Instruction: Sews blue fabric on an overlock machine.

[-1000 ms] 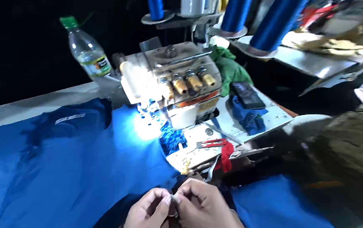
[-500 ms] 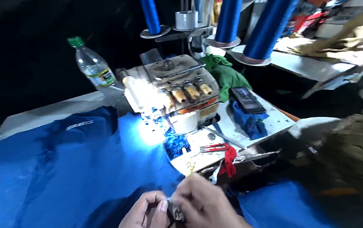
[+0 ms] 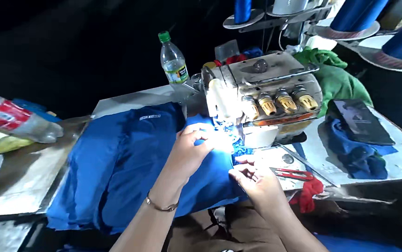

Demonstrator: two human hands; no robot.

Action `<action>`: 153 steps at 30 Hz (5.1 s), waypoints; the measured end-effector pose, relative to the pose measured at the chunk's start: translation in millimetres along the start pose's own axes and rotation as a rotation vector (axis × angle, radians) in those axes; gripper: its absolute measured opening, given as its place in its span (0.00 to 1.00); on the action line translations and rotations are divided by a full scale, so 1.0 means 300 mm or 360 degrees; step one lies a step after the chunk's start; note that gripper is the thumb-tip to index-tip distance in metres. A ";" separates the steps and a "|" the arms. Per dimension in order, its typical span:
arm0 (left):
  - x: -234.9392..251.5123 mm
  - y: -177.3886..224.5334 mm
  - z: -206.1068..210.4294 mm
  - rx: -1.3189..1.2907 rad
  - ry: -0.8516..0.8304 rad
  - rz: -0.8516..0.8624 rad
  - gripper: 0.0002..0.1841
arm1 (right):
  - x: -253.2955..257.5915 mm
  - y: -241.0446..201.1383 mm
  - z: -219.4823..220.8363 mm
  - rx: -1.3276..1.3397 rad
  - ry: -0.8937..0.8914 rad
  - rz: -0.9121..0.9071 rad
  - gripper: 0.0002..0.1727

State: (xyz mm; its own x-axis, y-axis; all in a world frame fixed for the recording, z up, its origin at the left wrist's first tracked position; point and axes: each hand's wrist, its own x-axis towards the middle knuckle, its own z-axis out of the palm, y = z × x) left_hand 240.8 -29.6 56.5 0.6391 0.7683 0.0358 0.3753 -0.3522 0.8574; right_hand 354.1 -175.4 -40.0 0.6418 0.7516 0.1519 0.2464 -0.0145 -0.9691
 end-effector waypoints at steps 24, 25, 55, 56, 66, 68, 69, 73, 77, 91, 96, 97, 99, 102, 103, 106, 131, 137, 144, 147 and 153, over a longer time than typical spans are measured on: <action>0.096 0.054 -0.022 0.0813 -0.0305 0.0144 0.06 | 0.047 -0.063 0.023 -0.0899 -0.0280 -0.0399 0.33; 0.099 0.053 -0.022 0.0816 -0.0298 0.0159 0.06 | 0.048 -0.063 0.024 -0.0908 -0.0275 -0.0420 0.32; 0.117 0.103 -0.007 0.1105 -0.0304 0.0202 0.09 | 0.047 -0.059 0.016 -0.0857 -0.0320 -0.0414 0.36; 0.103 0.103 -0.003 0.1135 -0.0231 0.0269 0.08 | 0.045 -0.060 0.017 -0.0857 -0.0320 -0.0408 0.35; 0.069 0.059 0.037 0.1369 0.0067 0.0467 0.16 | 0.060 -0.109 -0.011 -0.0690 -0.0513 -0.0293 0.33; 0.074 0.057 0.034 0.1355 0.0045 0.0450 0.15 | 0.059 -0.109 -0.006 -0.0701 -0.0506 -0.0313 0.33; 0.080 0.054 0.030 0.1333 0.0018 0.0418 0.14 | 0.058 -0.105 -0.002 -0.0699 -0.0482 -0.0332 0.33; 0.111 0.044 0.007 0.1113 -0.0186 0.0257 0.12 | 0.057 -0.097 -0.004 -0.0679 -0.0466 -0.0330 0.34; 0.121 0.083 -0.003 0.0976 -0.0366 -0.0010 0.07 | 0.053 -0.089 0.003 -0.0716 -0.0473 -0.0312 0.34; 0.154 0.124 0.012 0.1122 -0.0493 -0.0225 0.12 | 0.045 -0.070 0.020 -0.0859 -0.0380 -0.0330 0.34; 0.149 0.155 0.008 0.1051 -0.0523 -0.0252 0.10 | 0.036 -0.051 0.008 -0.0573 -0.0263 -0.0194 0.38; 0.153 0.161 0.010 0.1007 -0.0509 -0.0331 0.10 | 0.034 -0.052 0.004 -0.0520 -0.0264 -0.0147 0.41; 0.165 0.169 0.012 0.0955 -0.0518 -0.0473 0.11 | 0.030 -0.048 0.000 -0.0452 -0.0249 -0.0118 0.41; 0.178 0.161 0.010 0.0890 -0.0482 -0.0538 0.15 | 0.026 -0.044 0.001 -0.0422 -0.0215 -0.0135 0.36; 0.183 0.167 0.010 0.0894 -0.0492 -0.0590 0.16 | 0.024 -0.045 0.001 -0.0432 -0.0208 -0.0145 0.35; 0.193 0.163 0.015 0.0839 -0.0493 -0.0561 0.15 | 0.022 -0.054 -0.003 -0.0445 -0.0231 -0.0124 0.34; 0.211 0.151 -0.009 0.0655 -0.0410 -0.0446 0.12 | 0.024 -0.030 -0.002 -0.0374 -0.0163 -0.0236 0.31; 0.176 0.129 -0.004 0.0489 -0.0337 -0.0274 0.11 | 0.022 -0.029 -0.002 -0.0384 -0.0159 -0.0211 0.33; 0.124 0.034 0.021 0.0755 0.0022 0.0283 0.06 | 0.024 -0.025 -0.002 -0.0377 -0.0155 -0.0207 0.33; 0.103 0.016 0.029 0.0768 0.0122 0.0318 0.05 | 0.025 -0.023 -0.002 -0.0361 -0.0156 -0.0197 0.32; 0.076 0.006 0.041 0.0923 0.0148 0.0489 0.05 | 0.025 -0.027 0.003 -0.0393 -0.0156 -0.0173 0.32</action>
State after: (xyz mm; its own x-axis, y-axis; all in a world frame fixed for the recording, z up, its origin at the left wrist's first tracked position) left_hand 264.3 -19.2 52.5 0.7240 0.6205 0.3012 0.5020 -0.7735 0.3868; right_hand 356.2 -169.1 -31.4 0.5317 0.8175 0.2213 0.4870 -0.0814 -0.8696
